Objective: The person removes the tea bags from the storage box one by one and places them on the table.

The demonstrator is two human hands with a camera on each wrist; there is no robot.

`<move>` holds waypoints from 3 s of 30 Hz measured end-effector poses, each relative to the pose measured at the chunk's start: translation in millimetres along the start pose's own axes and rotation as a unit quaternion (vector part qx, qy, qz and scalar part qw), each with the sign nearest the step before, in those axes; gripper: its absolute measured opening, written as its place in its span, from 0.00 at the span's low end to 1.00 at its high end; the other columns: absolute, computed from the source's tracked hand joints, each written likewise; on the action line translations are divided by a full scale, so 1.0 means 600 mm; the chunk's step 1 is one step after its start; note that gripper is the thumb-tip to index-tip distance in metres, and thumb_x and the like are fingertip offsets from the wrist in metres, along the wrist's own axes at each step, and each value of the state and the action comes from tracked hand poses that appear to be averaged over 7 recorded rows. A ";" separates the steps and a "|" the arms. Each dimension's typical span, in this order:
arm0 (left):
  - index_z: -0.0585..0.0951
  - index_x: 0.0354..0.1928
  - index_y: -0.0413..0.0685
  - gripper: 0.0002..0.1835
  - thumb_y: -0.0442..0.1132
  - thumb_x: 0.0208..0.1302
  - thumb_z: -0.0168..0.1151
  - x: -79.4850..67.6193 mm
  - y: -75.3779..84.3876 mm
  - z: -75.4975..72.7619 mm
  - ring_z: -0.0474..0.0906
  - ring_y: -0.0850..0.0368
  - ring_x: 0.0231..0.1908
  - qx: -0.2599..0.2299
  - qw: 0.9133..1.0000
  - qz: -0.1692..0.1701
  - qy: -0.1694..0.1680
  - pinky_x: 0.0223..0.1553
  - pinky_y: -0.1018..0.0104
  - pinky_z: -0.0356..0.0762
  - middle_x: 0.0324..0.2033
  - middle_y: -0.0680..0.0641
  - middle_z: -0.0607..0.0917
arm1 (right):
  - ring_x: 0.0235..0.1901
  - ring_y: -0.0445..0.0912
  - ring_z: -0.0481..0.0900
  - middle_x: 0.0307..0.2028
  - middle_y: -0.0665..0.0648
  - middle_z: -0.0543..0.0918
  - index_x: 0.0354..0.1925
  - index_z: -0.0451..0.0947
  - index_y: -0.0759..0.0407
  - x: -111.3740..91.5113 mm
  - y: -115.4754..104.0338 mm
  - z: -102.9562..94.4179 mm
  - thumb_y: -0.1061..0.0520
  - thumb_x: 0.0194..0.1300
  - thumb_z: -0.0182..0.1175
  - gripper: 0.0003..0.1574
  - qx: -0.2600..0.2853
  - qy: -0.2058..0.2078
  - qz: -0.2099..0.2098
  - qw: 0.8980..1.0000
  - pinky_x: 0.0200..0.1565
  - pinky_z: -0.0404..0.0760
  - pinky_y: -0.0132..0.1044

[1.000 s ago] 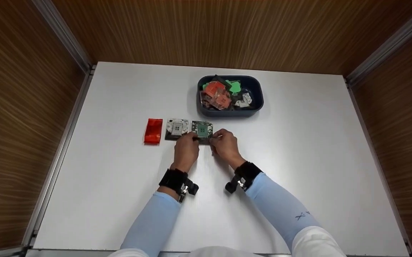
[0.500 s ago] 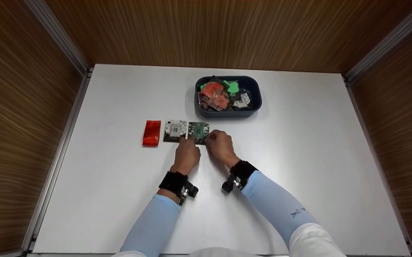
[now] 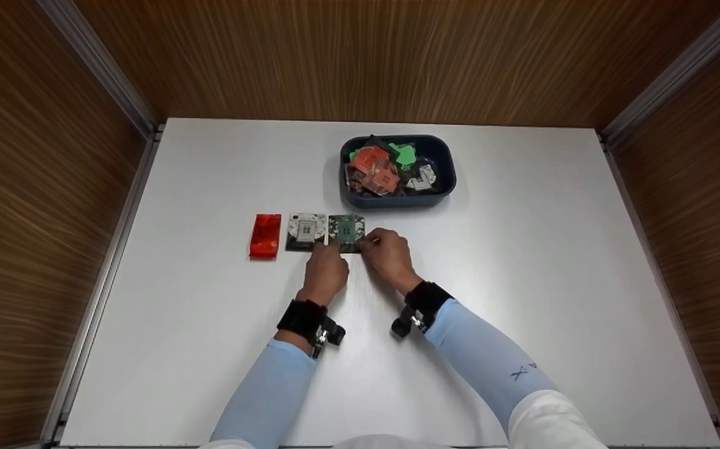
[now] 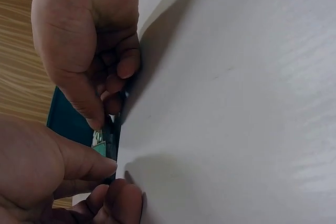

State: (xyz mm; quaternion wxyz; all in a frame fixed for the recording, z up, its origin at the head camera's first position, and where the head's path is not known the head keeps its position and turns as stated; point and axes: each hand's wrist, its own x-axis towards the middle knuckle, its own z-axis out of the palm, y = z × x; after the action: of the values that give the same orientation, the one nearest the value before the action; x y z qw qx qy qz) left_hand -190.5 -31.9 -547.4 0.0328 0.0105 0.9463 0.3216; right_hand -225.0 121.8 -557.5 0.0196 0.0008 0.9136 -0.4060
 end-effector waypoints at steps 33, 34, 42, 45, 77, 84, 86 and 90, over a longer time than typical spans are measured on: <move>0.83 0.64 0.45 0.17 0.40 0.78 0.61 0.153 0.120 -0.025 0.74 0.38 0.59 0.090 0.985 0.140 0.039 0.63 0.49 0.74 0.61 0.37 0.81 | 0.46 0.59 0.87 0.44 0.62 0.90 0.47 0.87 0.61 0.155 0.004 -0.159 0.56 0.71 0.64 0.12 -0.143 0.025 -0.056 0.988 0.49 0.83 0.55; 0.83 0.64 0.45 0.17 0.41 0.78 0.62 0.156 0.122 -0.022 0.74 0.37 0.59 0.094 0.985 0.140 0.041 0.63 0.49 0.73 0.60 0.37 0.81 | 0.46 0.59 0.87 0.43 0.62 0.90 0.46 0.87 0.61 0.158 0.004 -0.158 0.56 0.71 0.64 0.12 -0.153 0.023 -0.057 0.986 0.49 0.83 0.56; 0.87 0.58 0.48 0.17 0.48 0.77 0.64 0.156 0.114 0.000 0.78 0.38 0.57 0.141 0.979 0.131 0.065 0.62 0.45 0.76 0.58 0.40 0.84 | 0.48 0.63 0.85 0.44 0.66 0.87 0.44 0.83 0.63 0.171 0.011 -0.138 0.50 0.73 0.67 0.16 -0.205 -0.011 -0.064 0.977 0.50 0.81 0.59; 0.87 0.58 0.50 0.18 0.51 0.78 0.61 0.151 0.114 0.006 0.77 0.41 0.58 0.157 0.979 0.122 0.053 0.60 0.46 0.76 0.56 0.42 0.84 | 0.52 0.64 0.84 0.48 0.68 0.85 0.51 0.81 0.65 0.170 0.014 -0.133 0.49 0.73 0.66 0.21 -0.212 -0.023 -0.055 0.976 0.54 0.81 0.60; 0.86 0.51 0.45 0.12 0.44 0.79 0.60 0.084 0.086 -0.035 0.80 0.51 0.33 -0.170 0.982 0.070 0.033 0.36 0.59 0.74 0.36 0.45 0.87 | 0.27 0.41 0.82 0.33 0.58 0.85 0.47 0.82 0.68 0.042 0.025 -0.135 0.62 0.75 0.64 0.08 0.274 0.058 -0.019 0.960 0.26 0.81 0.31; 0.85 0.48 0.45 0.10 0.42 0.80 0.59 0.057 0.077 0.002 0.85 0.55 0.34 -0.201 0.976 0.069 0.040 0.37 0.61 0.79 0.34 0.46 0.89 | 0.32 0.50 0.85 0.40 0.71 0.86 0.45 0.82 0.65 0.003 0.060 -0.119 0.59 0.75 0.65 0.08 0.246 0.027 0.027 0.968 0.27 0.83 0.36; 0.84 0.45 0.45 0.09 0.42 0.80 0.60 0.048 0.073 0.012 0.86 0.57 0.31 -0.203 0.976 0.061 0.043 0.35 0.63 0.81 0.31 0.46 0.88 | 0.30 0.51 0.85 0.37 0.70 0.87 0.45 0.83 0.65 -0.005 0.068 -0.113 0.59 0.75 0.65 0.08 0.238 0.022 0.038 0.970 0.27 0.82 0.36; 0.80 0.44 0.45 0.06 0.41 0.79 0.61 0.034 0.065 0.030 0.84 0.61 0.23 -0.215 0.975 0.029 0.046 0.26 0.66 0.82 0.26 0.47 0.87 | 0.24 0.49 0.83 0.32 0.66 0.87 0.48 0.81 0.64 -0.017 0.075 -0.101 0.60 0.73 0.66 0.10 0.216 0.019 0.044 0.975 0.24 0.80 0.35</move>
State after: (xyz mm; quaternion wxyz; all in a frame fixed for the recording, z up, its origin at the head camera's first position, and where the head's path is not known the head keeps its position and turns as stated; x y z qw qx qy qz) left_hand -209.6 10.9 -538.6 -0.0186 0.0157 0.8546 0.5187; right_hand -215.8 197.1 -550.2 0.0194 0.0524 0.8036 -0.5925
